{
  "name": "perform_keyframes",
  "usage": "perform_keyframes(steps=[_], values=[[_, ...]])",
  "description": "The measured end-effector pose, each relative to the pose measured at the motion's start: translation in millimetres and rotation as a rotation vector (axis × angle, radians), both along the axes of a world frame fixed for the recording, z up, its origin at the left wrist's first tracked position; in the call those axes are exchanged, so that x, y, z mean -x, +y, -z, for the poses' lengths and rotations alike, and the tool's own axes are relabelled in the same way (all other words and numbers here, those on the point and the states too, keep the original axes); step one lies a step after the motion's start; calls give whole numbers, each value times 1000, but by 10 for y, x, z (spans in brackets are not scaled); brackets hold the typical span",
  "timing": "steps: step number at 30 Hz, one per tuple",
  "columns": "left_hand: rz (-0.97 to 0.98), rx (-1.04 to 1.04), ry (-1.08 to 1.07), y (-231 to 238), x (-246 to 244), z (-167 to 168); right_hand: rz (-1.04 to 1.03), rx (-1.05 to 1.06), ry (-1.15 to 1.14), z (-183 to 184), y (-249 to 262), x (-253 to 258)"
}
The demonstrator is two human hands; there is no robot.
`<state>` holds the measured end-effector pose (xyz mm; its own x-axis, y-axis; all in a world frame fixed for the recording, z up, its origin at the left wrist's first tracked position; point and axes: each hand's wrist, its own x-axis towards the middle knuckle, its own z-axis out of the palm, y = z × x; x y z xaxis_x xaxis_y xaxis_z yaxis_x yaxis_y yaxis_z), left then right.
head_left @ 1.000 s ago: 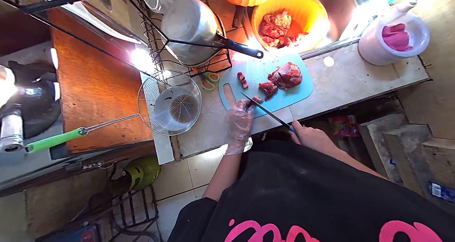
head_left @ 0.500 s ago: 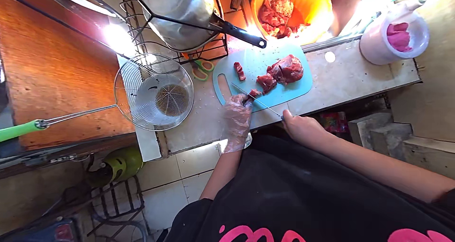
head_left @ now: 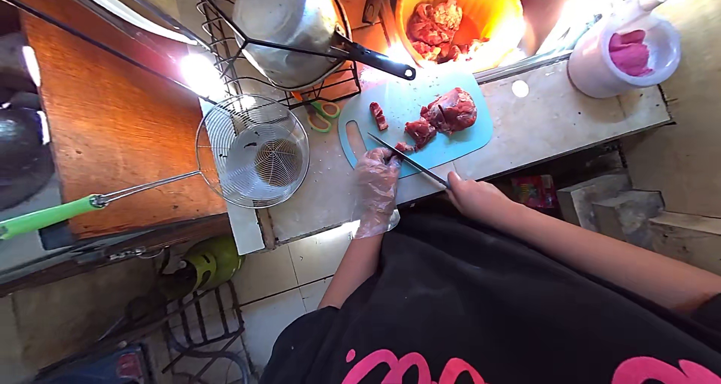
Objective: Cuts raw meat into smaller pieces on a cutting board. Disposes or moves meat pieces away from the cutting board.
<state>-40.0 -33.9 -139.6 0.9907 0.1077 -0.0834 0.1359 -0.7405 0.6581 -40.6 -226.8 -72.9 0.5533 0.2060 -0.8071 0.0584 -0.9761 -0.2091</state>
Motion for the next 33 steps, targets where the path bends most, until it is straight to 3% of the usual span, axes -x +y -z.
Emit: perform_keyframes(steps=[5,9,13,17,27,30,33], values=[[27,-26,11,-14,-40,-12,33,-60,-65,160,219,-118],[5,-44,43,65,-94,1,60,-165,-60,202,-10,-55],[-17,-47,33,194,-150,50,47,-108,13,63,-229,83],[2,-96,3,167,-249,54,37,-161,-56,-13,-301,21],[392,-134,102,-208,-502,-62,287,-298,-470,110,-650,425],[346,-106,132,-201,-552,-96,300,-315,-555,126,-684,482],[104,29,-27,-44,-628,-172,320,-345,-653,145,-706,534]])
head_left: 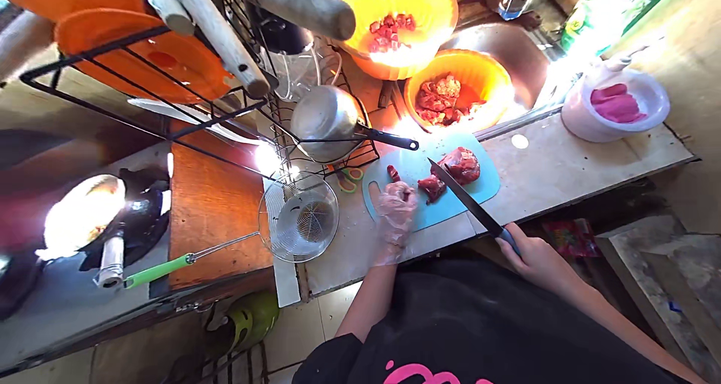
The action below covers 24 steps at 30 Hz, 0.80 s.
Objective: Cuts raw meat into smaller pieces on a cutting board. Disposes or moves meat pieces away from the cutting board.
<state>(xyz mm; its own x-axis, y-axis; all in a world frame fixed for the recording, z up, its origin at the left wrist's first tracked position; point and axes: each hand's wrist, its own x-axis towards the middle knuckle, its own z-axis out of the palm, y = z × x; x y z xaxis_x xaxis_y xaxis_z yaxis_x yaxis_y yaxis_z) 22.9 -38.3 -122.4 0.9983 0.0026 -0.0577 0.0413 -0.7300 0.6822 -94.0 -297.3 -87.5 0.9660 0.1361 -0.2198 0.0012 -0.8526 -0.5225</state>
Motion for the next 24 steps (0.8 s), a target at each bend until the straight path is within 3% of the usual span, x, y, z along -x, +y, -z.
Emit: perform_keyframes(steps=[3,11,16,19,21,24], values=[[-103,-56,111,173,-246,-73,26,-16,-70,31,-10,54],[173,-337,314,168,-726,-16,59,-3,-91,69,-54,92],[210,-430,427,31,-738,-230,85,-19,-92,117,-61,67],[180,-301,420,85,-628,-139,108,-29,-82,127,-72,79],[107,-35,370,126,-452,-167,121,-42,-94,132,-89,98],[111,337,420,39,-265,-733,148,-63,-90,116,-138,125]])
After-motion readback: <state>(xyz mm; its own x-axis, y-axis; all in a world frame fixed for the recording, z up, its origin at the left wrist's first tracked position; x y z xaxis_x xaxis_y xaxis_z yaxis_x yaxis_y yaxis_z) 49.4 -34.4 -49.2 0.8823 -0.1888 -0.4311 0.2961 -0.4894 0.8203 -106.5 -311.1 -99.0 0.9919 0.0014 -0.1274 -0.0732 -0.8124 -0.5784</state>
